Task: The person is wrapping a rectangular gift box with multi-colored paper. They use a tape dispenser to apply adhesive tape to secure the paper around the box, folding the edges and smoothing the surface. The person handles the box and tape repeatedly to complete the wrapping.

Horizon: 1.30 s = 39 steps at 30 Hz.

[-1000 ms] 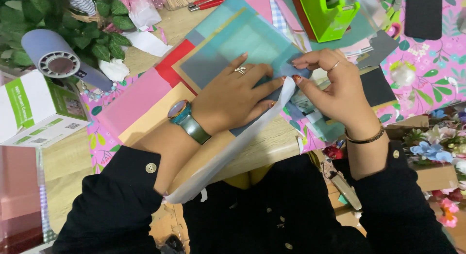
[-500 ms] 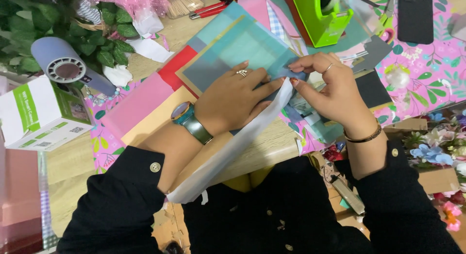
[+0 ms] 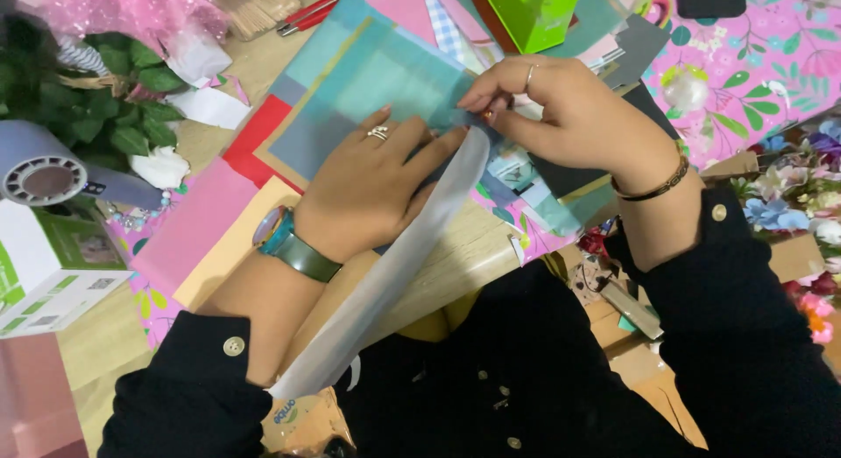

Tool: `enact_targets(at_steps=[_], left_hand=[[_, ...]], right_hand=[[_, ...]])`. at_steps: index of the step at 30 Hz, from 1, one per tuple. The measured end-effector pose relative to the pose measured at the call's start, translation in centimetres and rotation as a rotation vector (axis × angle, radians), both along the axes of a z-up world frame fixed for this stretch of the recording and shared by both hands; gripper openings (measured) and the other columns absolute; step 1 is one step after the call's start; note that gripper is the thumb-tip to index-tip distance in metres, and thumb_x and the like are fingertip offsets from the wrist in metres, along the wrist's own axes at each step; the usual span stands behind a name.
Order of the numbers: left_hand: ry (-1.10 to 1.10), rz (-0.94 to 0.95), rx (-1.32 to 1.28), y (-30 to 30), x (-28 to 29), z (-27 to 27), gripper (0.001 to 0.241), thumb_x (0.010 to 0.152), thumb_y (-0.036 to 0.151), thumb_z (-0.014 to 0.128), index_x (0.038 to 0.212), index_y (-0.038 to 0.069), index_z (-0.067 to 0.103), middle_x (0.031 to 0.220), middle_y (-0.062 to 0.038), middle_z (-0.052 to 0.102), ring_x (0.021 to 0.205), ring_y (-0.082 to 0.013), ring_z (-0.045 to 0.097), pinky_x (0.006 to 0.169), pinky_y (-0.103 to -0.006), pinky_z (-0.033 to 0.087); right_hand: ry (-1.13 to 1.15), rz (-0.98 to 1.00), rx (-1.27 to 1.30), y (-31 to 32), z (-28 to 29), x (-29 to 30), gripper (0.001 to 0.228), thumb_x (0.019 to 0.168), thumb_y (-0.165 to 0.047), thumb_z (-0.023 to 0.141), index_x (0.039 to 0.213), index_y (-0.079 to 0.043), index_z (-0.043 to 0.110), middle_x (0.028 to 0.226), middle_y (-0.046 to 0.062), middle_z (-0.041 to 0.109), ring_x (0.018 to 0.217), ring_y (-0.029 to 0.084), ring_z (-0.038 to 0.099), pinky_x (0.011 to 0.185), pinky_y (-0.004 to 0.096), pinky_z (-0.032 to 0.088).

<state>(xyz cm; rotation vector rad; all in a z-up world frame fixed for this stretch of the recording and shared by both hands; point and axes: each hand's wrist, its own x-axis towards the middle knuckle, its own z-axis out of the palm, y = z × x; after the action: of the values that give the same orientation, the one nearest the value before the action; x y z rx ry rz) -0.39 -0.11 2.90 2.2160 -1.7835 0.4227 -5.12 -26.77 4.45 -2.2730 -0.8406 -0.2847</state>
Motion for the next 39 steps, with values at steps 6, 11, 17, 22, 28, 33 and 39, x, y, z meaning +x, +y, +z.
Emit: enact_targets(at_steps=[6, 11, 17, 22, 28, 33, 39], left_hand=[[-0.02, 0.012, -0.031, 0.1, 0.1, -0.4, 0.039, 0.109, 0.028, 0.047, 0.142, 0.009, 0.054, 0.116, -0.011, 0.058, 0.095, -0.0322, 0.063, 0.104, -0.0498, 0.046], [-0.021, 0.03, -0.018, 0.2, 0.4, -1.1, 0.042, 0.106, 0.03, 0.053, 0.143, 0.012, 0.053, 0.12, -0.012, 0.058, 0.099, -0.0334, 0.063, 0.105, -0.0513, 0.047], [-0.046, 0.0, -0.043, 0.3, 0.2, -0.2, 0.042, 0.11, 0.03, 0.047, 0.146, 0.009, 0.053, 0.116, -0.011, 0.057, 0.095, -0.0314, 0.062, 0.1, -0.0489, 0.049], [-0.039, 0.014, -0.062, 0.3, 0.0, -0.2, 0.042, 0.108, 0.028, 0.051, 0.146, 0.01, 0.053, 0.107, -0.011, 0.054, 0.091, -0.0315, 0.06, 0.098, -0.0481, 0.052], [-0.032, 0.024, -0.075, 0.4, -0.1, -0.4, 0.039, 0.112, 0.027, 0.046, 0.147, 0.012, 0.051, 0.105, -0.01, 0.053, 0.08, -0.0325, 0.055, 0.091, -0.0479, 0.053], [0.012, 0.042, -0.033, 0.4, -0.1, -0.5, 0.041, 0.112, 0.028, 0.046, 0.152, 0.017, 0.046, 0.11, -0.011, 0.054, 0.084, -0.0334, 0.056, 0.082, -0.0468, 0.053], [0.486, 0.075, -0.039, 0.5, 0.3, 1.4, 0.041, 0.107, 0.034, 0.042, 0.134, 0.012, 0.063, 0.104, -0.009, 0.053, 0.081, -0.0332, 0.06, 0.071, -0.0463, 0.048]], right_hand=[[0.107, 0.132, -0.027, 1.2, 0.0, 1.6, 0.04, 0.094, 0.006, 0.042, 0.125, -0.004, 0.066, 0.109, 0.012, 0.065, 0.089, 0.026, 0.061, 0.078, 0.038, 0.052], [0.154, 0.223, 0.052, 1.2, -1.1, 3.3, 0.049, 0.089, 0.011, 0.034, 0.131, -0.005, 0.053, 0.12, 0.013, 0.071, 0.114, 0.028, 0.073, 0.088, 0.04, 0.061], [0.069, 0.216, 0.058, 0.3, -2.1, 4.4, 0.041, 0.094, 0.007, 0.043, 0.131, -0.005, 0.058, 0.106, 0.008, 0.075, 0.094, 0.023, 0.068, 0.081, 0.037, 0.055], [0.118, 0.183, 0.111, 0.3, -2.2, 4.3, 0.039, 0.088, 0.002, 0.05, 0.122, -0.007, 0.066, 0.098, 0.01, 0.069, 0.09, 0.023, 0.074, 0.079, 0.033, 0.061], [0.064, 0.149, 0.01, -0.1, -1.0, 3.7, 0.037, 0.092, -0.001, 0.055, 0.128, -0.007, 0.064, 0.103, 0.005, 0.076, 0.081, 0.017, 0.073, 0.066, 0.03, 0.057], [0.042, 0.068, -0.029, -0.8, -0.9, 3.0, 0.042, 0.089, -0.001, 0.05, 0.126, -0.009, 0.068, 0.097, 0.002, 0.073, 0.061, 0.014, 0.058, 0.059, 0.029, 0.048], [0.063, 0.074, -0.136, -1.3, 0.6, 2.0, 0.047, 0.088, -0.006, 0.056, 0.134, -0.011, 0.063, 0.103, 0.003, 0.071, 0.068, 0.018, 0.063, 0.064, 0.033, 0.052]])
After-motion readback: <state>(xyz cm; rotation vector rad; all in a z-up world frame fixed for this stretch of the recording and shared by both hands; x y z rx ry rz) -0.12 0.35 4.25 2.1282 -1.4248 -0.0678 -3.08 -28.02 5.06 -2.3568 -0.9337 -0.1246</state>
